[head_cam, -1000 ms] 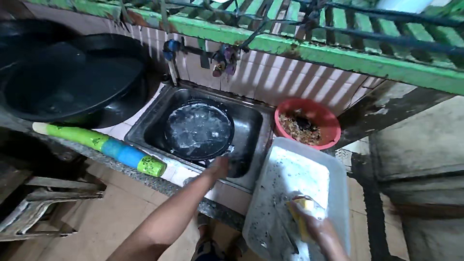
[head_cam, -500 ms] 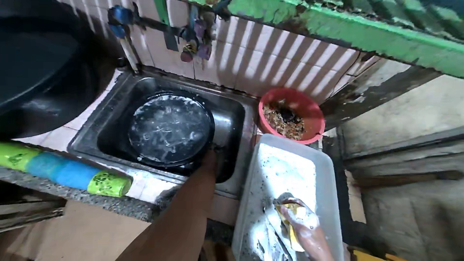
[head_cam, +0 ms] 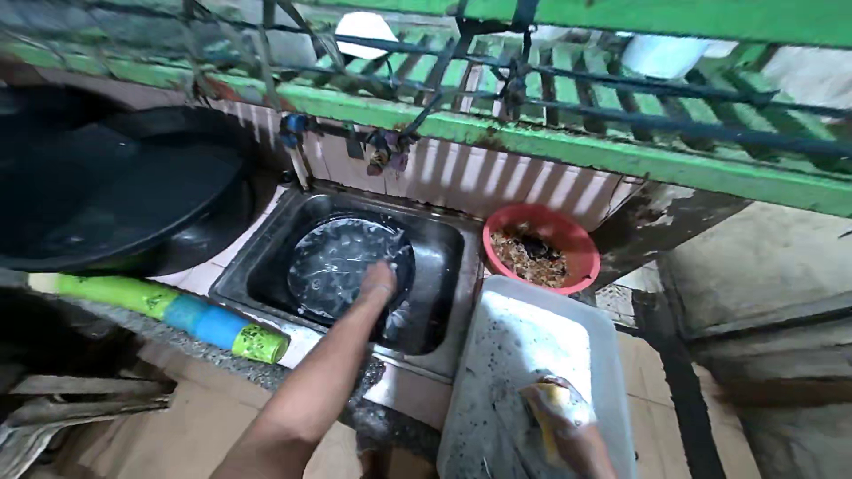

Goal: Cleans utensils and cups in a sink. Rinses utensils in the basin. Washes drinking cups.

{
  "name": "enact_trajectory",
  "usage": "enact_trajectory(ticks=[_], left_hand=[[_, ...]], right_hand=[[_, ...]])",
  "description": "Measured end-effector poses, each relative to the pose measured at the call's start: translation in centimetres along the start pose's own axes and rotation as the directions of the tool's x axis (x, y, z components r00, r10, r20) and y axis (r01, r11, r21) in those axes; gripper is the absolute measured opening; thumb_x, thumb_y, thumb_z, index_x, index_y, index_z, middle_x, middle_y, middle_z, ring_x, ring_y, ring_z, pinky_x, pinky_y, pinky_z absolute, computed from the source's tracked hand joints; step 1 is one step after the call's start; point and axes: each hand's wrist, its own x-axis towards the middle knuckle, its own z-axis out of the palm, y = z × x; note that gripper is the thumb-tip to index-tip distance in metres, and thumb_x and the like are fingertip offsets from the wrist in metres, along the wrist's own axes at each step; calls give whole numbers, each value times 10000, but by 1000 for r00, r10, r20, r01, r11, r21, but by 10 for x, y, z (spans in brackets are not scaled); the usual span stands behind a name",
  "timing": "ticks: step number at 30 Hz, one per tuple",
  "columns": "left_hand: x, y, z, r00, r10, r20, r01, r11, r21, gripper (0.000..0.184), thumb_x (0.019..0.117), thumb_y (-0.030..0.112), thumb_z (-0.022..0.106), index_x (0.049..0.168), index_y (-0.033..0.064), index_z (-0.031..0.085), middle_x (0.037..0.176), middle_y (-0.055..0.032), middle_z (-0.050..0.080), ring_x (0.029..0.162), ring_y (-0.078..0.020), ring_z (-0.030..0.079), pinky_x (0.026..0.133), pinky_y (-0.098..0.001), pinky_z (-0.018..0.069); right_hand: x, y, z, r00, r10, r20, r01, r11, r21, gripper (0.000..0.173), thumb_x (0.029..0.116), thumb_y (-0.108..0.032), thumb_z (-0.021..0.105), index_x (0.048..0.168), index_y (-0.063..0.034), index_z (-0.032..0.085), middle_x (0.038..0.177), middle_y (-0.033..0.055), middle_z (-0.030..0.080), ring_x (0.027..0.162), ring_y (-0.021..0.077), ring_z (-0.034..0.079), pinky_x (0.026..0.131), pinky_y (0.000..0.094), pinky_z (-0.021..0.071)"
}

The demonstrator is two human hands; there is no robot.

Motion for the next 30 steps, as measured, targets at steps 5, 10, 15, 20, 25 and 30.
enact_trajectory(ticks=[5,10,15,20,25,30], left_hand=[[0,-17,-41,998,-19,-51,22,998,63,397,1058,229,524,1300,-75,609,1307,-330,613,1226,-481,608,1009,-654,488],[-94,33,-3,977,171,129,-88,869,-486,301,1079,192,506,1271,-20,603,971,-154,672,743,-219,641,700,-399,564],[-169,81,33,932,183,314,196,476,-857,179,1069,133,534,1206,20,563,869,-93,700,628,-140,666,559,-274,561],[-187,105,78,899,200,388,237,524,-818,224,1024,118,612,1214,-1,597,897,-114,689,675,-175,667,596,-319,575],[-210,109,101,879,342,332,-65,777,-627,282,1049,120,555,1274,-48,577,962,-135,671,752,-166,652,716,-318,565],[-217,113,100,901,325,289,-101,803,-588,317,1005,113,596,1258,-77,615,1184,-243,673,1058,-314,672,958,-479,533]], right_hand=[[32,-22,-13,991,-89,-99,48,932,-359,619,960,-387,706,1391,31,554,1347,288,599,1246,426,595,1054,588,479],[72,-26,13,999,45,-18,-41,593,-804,842,1008,-603,483,1606,-44,285,1459,350,482,1329,523,509,1022,685,455],[70,-36,5,1000,24,10,-17,902,-432,459,991,-230,647,1395,-26,569,1269,267,648,1187,413,633,1008,607,500],[53,-75,-6,975,-16,223,-136,751,647,503,1088,-524,369,1292,-112,574,929,93,703,763,205,700,651,421,617],[57,-75,-15,987,79,143,-160,644,749,228,1081,-210,478,1195,-39,577,860,57,671,695,131,664,587,328,591],[49,-53,-8,982,-11,189,-130,686,716,346,1111,-349,410,1296,-90,547,976,21,664,829,99,662,725,324,597]])
